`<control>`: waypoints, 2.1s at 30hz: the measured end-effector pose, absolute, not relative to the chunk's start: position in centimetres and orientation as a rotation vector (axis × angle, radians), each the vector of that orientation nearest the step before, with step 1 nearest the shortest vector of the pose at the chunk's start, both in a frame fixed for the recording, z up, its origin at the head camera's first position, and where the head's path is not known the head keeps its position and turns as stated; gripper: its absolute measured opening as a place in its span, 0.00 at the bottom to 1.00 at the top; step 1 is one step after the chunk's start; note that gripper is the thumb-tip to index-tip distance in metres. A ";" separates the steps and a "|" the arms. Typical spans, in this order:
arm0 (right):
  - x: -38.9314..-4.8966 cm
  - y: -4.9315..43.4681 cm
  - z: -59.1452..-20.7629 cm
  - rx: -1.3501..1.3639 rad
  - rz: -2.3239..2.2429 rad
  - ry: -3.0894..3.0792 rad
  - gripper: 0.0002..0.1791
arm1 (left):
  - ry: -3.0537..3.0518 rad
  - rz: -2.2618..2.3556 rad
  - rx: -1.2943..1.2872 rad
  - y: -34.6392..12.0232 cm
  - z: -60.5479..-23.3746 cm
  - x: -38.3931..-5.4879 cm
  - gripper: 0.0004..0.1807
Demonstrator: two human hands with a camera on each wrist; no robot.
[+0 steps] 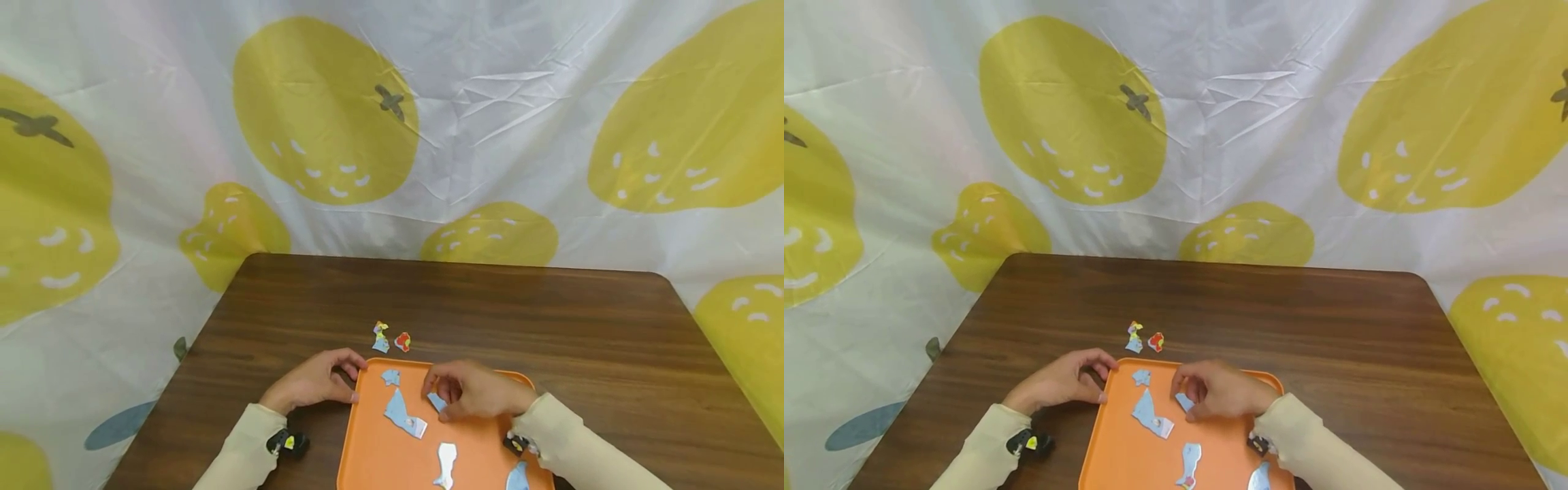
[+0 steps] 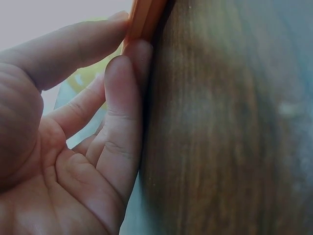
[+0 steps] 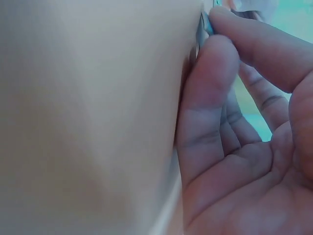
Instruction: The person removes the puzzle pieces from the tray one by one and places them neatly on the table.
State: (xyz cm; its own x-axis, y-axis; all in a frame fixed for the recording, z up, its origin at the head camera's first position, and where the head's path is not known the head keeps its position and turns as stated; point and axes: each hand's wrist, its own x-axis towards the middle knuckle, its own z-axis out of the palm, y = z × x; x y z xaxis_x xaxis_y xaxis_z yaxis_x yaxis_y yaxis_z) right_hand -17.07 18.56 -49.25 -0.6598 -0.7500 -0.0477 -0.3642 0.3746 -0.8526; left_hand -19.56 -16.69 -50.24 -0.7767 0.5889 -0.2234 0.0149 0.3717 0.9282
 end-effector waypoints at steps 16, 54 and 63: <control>-17.8 18.7 -48.9 -0.956 -1.319 2.145 0.13 | 2.113 1.400 0.509 -16.6 -50.3 -19.6 0.29; -19.2 18.9 -46.6 -0.784 -1.496 2.198 0.17 | 2.075 1.444 0.532 -16.5 -50.0 -19.5 0.30; -20.4 18.8 -46.5 -0.754 -1.483 2.257 0.16 | 2.077 1.447 0.524 -16.5 -50.2 -19.4 0.30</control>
